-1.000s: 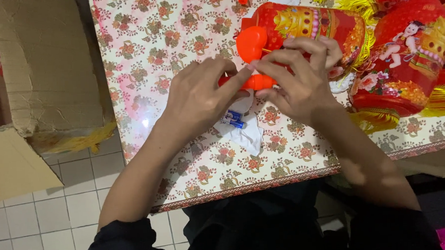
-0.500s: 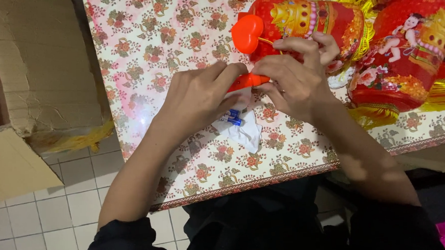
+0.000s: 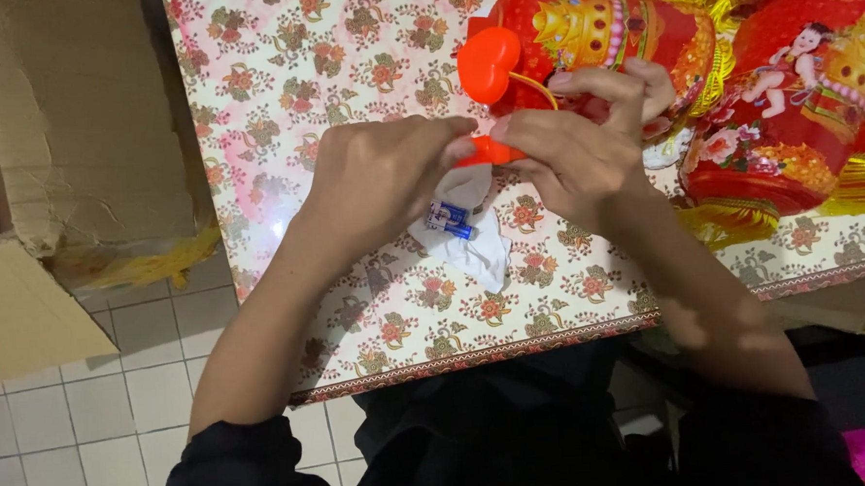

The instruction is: Assembling decorative paper lanterns by attaching plastic handles and wrapping them in protective paper.

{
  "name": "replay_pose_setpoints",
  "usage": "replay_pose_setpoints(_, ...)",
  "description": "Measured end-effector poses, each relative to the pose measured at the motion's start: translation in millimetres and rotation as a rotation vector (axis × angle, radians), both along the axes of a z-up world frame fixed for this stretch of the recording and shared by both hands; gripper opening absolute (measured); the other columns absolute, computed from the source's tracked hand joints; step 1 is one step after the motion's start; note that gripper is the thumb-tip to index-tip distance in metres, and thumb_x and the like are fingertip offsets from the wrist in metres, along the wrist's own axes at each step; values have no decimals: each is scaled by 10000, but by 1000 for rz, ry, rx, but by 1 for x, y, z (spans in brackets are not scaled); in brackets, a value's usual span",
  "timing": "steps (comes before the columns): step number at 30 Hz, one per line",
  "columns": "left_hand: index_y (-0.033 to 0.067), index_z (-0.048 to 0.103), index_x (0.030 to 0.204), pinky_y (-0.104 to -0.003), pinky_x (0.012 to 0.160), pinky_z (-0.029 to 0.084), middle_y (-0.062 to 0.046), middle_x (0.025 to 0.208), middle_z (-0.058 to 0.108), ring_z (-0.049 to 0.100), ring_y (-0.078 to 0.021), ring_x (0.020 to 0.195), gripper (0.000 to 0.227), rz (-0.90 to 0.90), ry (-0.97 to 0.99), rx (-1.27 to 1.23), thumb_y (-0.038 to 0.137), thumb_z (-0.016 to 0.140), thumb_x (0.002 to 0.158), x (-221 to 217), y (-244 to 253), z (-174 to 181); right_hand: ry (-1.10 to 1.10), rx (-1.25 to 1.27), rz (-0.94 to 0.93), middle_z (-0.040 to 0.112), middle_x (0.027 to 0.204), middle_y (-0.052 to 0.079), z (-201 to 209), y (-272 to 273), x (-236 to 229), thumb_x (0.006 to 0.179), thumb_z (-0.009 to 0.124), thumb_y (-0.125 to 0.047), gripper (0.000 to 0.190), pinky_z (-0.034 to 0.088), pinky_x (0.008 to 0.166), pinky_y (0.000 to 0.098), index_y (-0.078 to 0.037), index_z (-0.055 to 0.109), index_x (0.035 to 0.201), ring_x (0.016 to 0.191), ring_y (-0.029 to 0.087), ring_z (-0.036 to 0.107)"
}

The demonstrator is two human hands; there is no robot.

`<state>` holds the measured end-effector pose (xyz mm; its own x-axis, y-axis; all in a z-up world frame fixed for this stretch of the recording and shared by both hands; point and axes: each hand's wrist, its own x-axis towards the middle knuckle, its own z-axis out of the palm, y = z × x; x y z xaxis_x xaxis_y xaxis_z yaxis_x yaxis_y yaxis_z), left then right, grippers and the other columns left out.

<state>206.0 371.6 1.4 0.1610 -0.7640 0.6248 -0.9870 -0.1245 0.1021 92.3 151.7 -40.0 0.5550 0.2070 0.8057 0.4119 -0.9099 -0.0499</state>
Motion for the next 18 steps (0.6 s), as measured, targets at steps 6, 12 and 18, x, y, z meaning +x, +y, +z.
replay_pose_setpoints(6, 184, 672, 1054, -376, 437, 344, -6, 521, 625, 530, -185, 416, 377, 165, 735, 495, 461, 417, 1053, 1, 0, 29, -110, -51, 97, 825, 997, -128, 1, 7, -1, 976, 801, -250, 63, 178, 1088, 397, -247, 860, 999, 1115, 208, 532)
replay_pose_setpoints(12, 123, 531, 1102, -285, 376, 351, -30, 826, 668, 569, -156, 504, 340, -27, 341, 287, 361, 754, 1005, -3, 5, 19, -71, -56, 75, 838, 865, -15, 1, -3, 1, 993, 666, -487, 393, 176, 1109, 411, -137, 839, 951, 1065, 259, 580)
replay_pose_setpoints(18, 138, 743, 965, -295, 457, 443, -13, 742, 676, 634, -162, 597, 419, 42, 495, 360, 412, 448, 1080, -1, 1, 23, 36, -31, 70, 850, 985, -27, 11, 5, -5, 985, 832, -379, 206, 162, 1113, 424, -174, 839, 966, 1141, 245, 566)
